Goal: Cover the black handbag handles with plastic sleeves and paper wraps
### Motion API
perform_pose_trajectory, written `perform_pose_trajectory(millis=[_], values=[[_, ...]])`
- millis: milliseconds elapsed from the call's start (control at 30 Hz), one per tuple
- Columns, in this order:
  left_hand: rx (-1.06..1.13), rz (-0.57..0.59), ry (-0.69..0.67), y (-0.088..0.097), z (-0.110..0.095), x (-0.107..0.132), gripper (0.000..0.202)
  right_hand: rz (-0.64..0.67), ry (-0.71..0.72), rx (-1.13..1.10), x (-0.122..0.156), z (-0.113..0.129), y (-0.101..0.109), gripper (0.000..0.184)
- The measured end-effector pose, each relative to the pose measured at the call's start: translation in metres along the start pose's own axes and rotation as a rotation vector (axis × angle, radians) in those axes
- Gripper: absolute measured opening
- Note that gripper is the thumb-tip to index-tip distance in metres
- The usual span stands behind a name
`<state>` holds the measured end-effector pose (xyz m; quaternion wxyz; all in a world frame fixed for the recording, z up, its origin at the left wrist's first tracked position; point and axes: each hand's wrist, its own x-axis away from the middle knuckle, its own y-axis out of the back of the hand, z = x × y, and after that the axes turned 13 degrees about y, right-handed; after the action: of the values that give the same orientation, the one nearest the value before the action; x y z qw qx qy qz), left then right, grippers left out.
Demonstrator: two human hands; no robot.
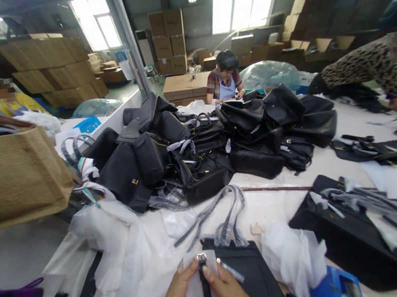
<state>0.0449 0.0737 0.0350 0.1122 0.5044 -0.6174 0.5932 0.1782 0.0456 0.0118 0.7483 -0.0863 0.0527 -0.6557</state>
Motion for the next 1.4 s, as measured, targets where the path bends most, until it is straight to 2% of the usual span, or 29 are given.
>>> perform_pose_trajectory(millis=[133,333,533,633,800,1000,1233,1400], values=[[0.012,-0.062,-0.059,-0.003,0.006,-0.002,0.043,0.018,-0.008,-0.04,-0.001,0.0,0.001,0.052],[-0.069,-0.239,-0.338,-0.013,0.017,-0.005,0.055,-0.03,0.028,0.062,0.002,0.002,-0.003,0.045],[-0.211,-0.301,-0.379,-0.012,0.017,-0.006,0.057,-0.108,0.033,0.074,0.003,-0.002,-0.001,0.041],[-0.239,-0.28,-0.364,-0.015,0.016,-0.003,0.053,-0.16,0.024,0.096,0.006,-0.003,0.0,0.039],[-0.315,-0.155,-0.304,-0.024,0.015,0.0,0.043,-0.196,0.026,0.102,0.01,-0.002,0.004,0.039],[-0.277,-0.063,-0.208,-0.023,0.012,0.0,0.039,-0.199,-0.008,0.079,0.008,-0.003,0.008,0.041],[-0.248,-0.061,-0.206,-0.022,0.015,-0.001,0.036,-0.198,-0.006,0.064,0.006,-0.009,0.008,0.041],[-0.258,-0.087,-0.253,-0.024,0.015,-0.004,0.035,-0.209,-0.01,0.099,0.005,-0.01,0.009,0.043]])
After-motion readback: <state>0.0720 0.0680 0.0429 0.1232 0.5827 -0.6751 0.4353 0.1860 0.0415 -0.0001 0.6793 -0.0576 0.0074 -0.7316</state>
